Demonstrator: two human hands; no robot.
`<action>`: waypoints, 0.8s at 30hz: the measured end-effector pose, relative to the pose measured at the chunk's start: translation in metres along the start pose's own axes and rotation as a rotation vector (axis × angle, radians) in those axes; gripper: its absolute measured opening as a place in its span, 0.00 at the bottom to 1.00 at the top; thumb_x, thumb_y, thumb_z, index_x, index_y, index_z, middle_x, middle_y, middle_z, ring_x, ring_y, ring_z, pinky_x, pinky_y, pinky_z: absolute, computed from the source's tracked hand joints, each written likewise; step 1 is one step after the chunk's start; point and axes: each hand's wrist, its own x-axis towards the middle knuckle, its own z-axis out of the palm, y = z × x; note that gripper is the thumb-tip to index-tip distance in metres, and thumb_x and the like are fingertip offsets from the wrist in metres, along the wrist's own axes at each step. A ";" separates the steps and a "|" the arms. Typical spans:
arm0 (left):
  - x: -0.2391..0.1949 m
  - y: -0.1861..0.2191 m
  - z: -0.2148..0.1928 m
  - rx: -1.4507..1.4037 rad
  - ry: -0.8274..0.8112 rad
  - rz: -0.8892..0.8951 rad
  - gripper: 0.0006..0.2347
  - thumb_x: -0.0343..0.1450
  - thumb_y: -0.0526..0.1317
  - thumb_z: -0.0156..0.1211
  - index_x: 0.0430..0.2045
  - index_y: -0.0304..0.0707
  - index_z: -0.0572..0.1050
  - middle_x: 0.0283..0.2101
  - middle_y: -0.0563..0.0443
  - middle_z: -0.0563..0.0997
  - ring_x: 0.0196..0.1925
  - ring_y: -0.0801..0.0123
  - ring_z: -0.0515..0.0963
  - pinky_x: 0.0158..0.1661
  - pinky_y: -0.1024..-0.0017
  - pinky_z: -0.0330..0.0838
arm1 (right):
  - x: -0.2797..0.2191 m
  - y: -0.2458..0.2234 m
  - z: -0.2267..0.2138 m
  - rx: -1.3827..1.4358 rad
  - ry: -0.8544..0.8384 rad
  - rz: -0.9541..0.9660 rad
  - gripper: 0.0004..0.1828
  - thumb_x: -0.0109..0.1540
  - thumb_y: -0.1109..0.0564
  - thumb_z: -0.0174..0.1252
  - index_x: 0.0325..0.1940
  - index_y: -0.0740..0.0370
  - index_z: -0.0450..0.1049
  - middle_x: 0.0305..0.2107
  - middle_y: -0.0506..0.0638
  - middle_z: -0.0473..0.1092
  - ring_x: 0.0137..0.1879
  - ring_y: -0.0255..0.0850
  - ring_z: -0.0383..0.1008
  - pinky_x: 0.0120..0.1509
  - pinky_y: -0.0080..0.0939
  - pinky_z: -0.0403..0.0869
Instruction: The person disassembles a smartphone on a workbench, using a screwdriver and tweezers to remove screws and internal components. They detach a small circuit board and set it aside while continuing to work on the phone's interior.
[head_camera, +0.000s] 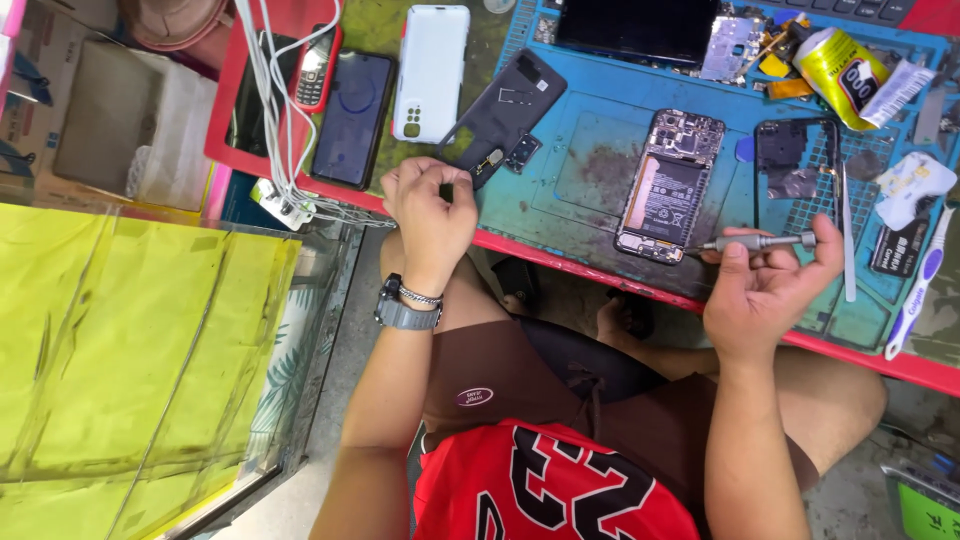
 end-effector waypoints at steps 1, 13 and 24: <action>0.000 -0.002 0.002 -0.001 0.004 0.001 0.06 0.68 0.41 0.57 0.23 0.49 0.82 0.39 0.58 0.75 0.49 0.53 0.67 0.50 0.54 0.60 | 0.000 0.000 0.001 0.001 -0.001 -0.004 0.30 0.77 0.66 0.51 0.77 0.55 0.43 0.48 0.73 0.72 0.37 0.52 0.76 0.46 0.42 0.73; -0.034 0.069 0.037 -0.076 -0.078 0.579 0.11 0.68 0.44 0.69 0.15 0.48 0.75 0.34 0.60 0.73 0.47 0.56 0.71 0.44 0.58 0.59 | 0.003 0.039 -0.003 0.109 0.054 -0.104 0.38 0.71 0.73 0.53 0.78 0.57 0.41 0.43 0.69 0.73 0.39 0.48 0.79 0.46 0.44 0.82; -0.042 0.108 0.090 0.031 -0.354 1.175 0.02 0.65 0.35 0.59 0.22 0.43 0.78 0.31 0.52 0.75 0.40 0.57 0.75 0.42 0.61 0.67 | 0.002 0.032 -0.001 0.124 0.054 -0.091 0.38 0.71 0.73 0.52 0.79 0.60 0.39 0.42 0.70 0.73 0.38 0.52 0.80 0.44 0.48 0.84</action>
